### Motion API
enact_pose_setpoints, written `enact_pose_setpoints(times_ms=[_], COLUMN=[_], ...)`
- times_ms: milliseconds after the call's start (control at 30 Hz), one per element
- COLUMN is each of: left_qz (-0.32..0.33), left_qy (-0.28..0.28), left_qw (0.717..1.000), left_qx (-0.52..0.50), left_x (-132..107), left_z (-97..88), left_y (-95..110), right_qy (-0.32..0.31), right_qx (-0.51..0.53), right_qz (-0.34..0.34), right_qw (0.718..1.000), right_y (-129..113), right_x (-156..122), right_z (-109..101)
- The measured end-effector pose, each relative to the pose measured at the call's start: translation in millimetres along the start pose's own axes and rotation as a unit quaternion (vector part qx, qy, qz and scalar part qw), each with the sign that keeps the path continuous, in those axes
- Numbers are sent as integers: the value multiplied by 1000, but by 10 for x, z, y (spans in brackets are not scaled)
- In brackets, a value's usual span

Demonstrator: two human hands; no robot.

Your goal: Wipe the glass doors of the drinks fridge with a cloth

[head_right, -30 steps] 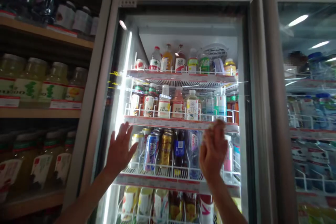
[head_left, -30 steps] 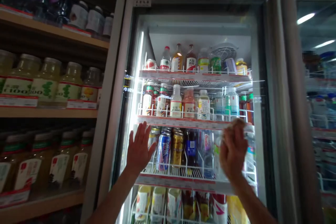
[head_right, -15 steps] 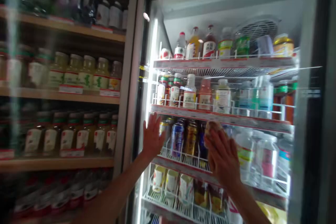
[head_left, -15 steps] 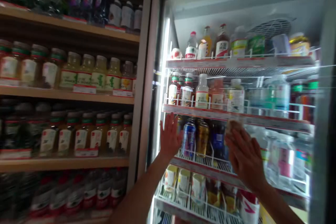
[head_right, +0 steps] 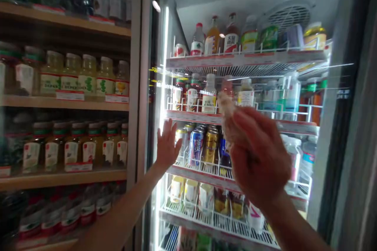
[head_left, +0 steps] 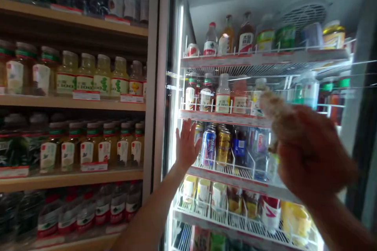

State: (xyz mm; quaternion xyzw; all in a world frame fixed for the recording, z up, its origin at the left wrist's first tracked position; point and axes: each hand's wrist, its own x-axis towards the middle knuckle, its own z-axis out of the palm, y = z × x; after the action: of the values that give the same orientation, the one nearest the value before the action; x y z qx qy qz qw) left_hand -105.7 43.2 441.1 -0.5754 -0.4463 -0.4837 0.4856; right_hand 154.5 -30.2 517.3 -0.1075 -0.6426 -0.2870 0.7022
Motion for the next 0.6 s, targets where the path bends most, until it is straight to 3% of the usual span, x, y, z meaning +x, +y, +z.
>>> enact_pose_setpoints(times_ms=[100,167,233,333,400,533,600], left_qz=[-13,-23,-20,-7,2,7,0], left_qy=[29,48,49,35,28,34,37], left_qw=[999,999,999,999,1000,999,999], left_qx=[2,6,3,-7,-12,-15,-14], left_x=[6,3,-23,-120,-203,-317,-343], left_z=[32,45,44,27,21,38,42], left_y=[54,79,82,55,32,2,4], right_qy=[-43,-117,-204,-266,-223,-57,-79], right_qx=[-82,-126,-147,-178,-235,-338,-327], right_qz=[-51,-59,-104,-149,-106,-7,-21], right_qw=[994,983,962,936,940,939,941], right_y=[94,133,175,402,685,1109,1076], right_x=[-376,-720,-1033,-1207,-1088,-869,-1044], right_z=[357,567,631,378,74,-347,-415])
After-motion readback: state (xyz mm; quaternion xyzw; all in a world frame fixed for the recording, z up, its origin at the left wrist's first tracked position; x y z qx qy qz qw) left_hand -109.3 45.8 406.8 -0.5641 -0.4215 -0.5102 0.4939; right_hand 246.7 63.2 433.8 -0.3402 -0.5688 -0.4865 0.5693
